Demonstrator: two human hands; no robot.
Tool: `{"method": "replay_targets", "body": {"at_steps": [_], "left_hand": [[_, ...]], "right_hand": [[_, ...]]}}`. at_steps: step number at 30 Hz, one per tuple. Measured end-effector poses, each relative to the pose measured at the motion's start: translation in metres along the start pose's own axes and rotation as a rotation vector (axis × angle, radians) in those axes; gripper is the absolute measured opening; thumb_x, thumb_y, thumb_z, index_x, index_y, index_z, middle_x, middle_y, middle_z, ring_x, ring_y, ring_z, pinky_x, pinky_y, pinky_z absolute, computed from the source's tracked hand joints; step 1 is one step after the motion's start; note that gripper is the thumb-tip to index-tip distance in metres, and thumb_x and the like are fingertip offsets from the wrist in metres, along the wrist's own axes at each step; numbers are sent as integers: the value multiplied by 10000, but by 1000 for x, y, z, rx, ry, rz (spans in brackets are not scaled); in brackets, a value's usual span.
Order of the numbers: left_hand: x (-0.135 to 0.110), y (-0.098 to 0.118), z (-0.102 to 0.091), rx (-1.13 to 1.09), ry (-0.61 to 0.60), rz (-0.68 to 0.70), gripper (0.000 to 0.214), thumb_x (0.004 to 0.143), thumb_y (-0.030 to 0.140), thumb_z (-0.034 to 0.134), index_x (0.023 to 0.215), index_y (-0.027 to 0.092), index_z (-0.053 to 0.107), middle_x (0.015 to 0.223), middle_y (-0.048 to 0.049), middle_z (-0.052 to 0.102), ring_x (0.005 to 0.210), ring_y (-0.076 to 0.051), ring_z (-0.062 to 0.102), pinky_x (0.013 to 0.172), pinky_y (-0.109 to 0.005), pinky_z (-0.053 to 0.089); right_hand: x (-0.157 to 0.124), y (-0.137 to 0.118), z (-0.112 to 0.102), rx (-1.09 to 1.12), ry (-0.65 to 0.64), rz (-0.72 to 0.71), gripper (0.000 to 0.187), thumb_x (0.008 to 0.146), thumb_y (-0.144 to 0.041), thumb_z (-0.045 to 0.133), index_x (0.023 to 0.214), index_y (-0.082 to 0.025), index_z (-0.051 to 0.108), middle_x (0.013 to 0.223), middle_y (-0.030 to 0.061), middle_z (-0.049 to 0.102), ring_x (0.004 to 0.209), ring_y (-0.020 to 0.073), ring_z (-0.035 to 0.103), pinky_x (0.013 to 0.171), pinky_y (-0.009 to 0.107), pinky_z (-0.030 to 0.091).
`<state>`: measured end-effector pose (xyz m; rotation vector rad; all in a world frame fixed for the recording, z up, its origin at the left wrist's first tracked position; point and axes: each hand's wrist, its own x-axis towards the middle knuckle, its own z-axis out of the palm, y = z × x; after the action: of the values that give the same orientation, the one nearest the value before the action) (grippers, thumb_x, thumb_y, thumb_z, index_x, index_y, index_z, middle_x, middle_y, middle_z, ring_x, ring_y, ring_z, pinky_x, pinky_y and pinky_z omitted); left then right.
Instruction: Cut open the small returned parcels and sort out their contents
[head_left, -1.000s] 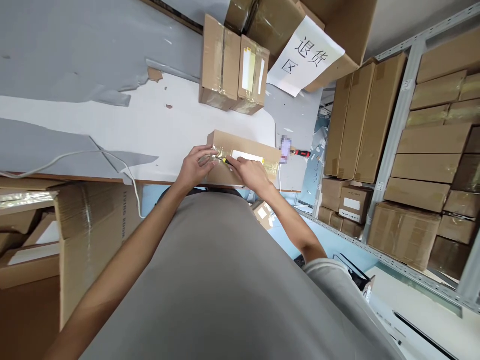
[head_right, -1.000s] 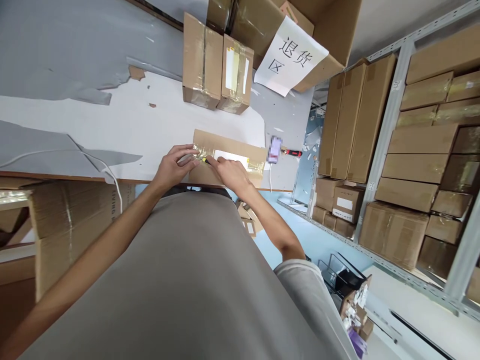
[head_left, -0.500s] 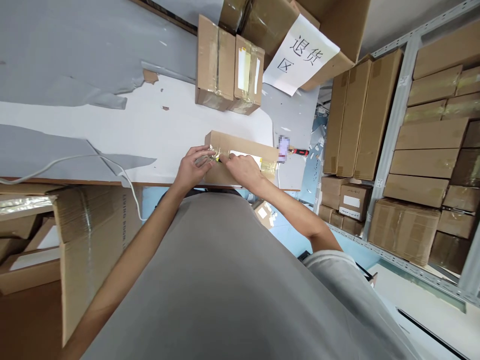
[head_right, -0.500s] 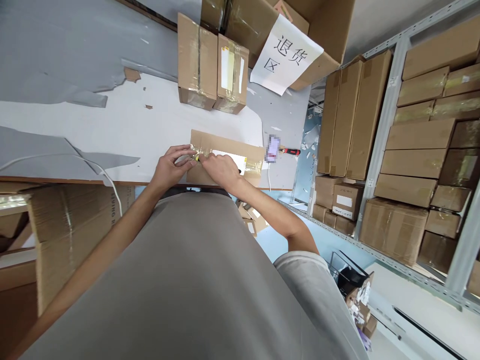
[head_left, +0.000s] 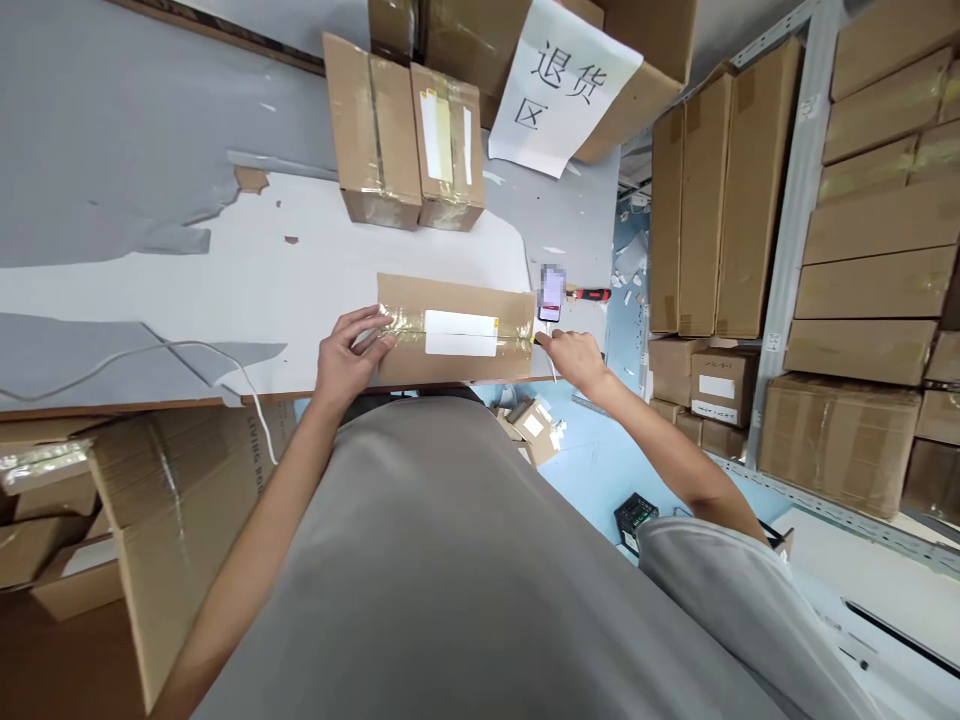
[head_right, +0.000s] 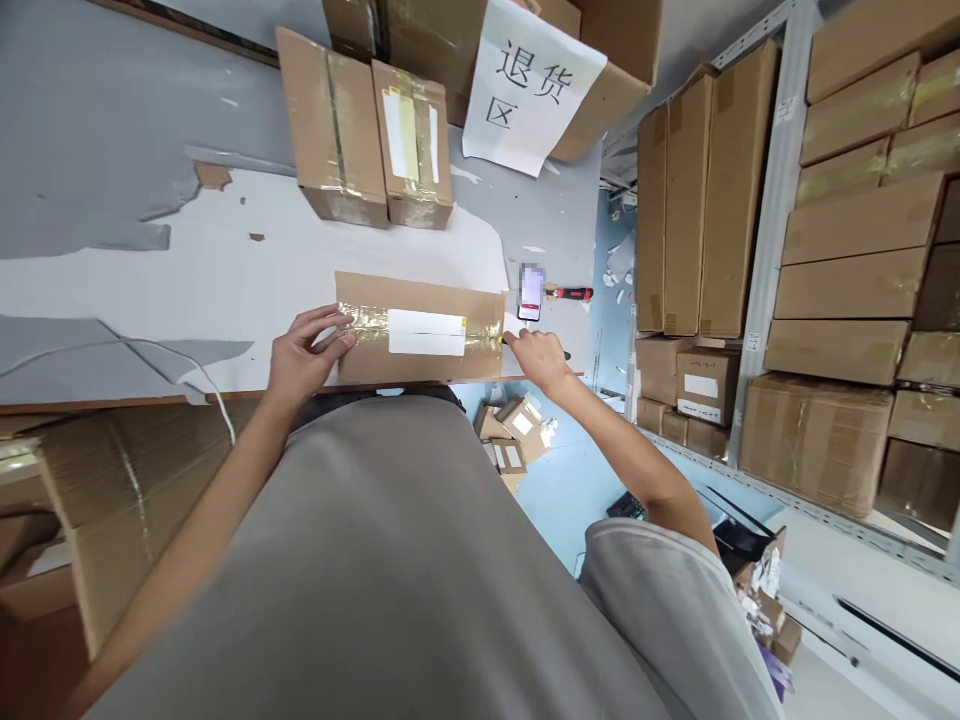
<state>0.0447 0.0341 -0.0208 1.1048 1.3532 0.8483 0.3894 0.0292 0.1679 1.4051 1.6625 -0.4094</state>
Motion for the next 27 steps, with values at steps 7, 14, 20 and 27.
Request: {"method": "replay_targets", "body": {"at_steps": [7,14,20,27], "left_hand": [[-2,4,5,-26,64,-49,564,818,656,961,1149,218,834,1584,-145,712,1559,-383,673,1322,-619,606],[2,11,10,-4,162,-54,432,728,519,979,1016,245,809,1467,-109,781,1527,-384,704,1378,-651,539],[4,21,18,97,278,-61,192,805,324,848,950,220,777,1281,-76,814,1336,-299,779,1332,-571,576],[13,24,44,400,461,-29,246,967,363,832,918,192,662,1047,-61,699,1075,-237,705,1141,-475,604]], "right_hand": [[16,27,43,49,89,-59,496,1232,-117,383,1664,-215,606,1467,203,778,1279,293,772,929,368,568],[35,42,78,179,191,-106,470,1288,-228,350,1655,-258,642,1436,155,801,1262,275,754,912,340,543],[60,49,114,412,263,-178,486,1312,-335,368,1732,-260,603,1487,130,816,1327,263,755,960,299,556],[106,25,168,877,397,-280,485,1271,-332,377,1625,-141,648,1565,191,792,1413,251,734,1196,327,549]]}}
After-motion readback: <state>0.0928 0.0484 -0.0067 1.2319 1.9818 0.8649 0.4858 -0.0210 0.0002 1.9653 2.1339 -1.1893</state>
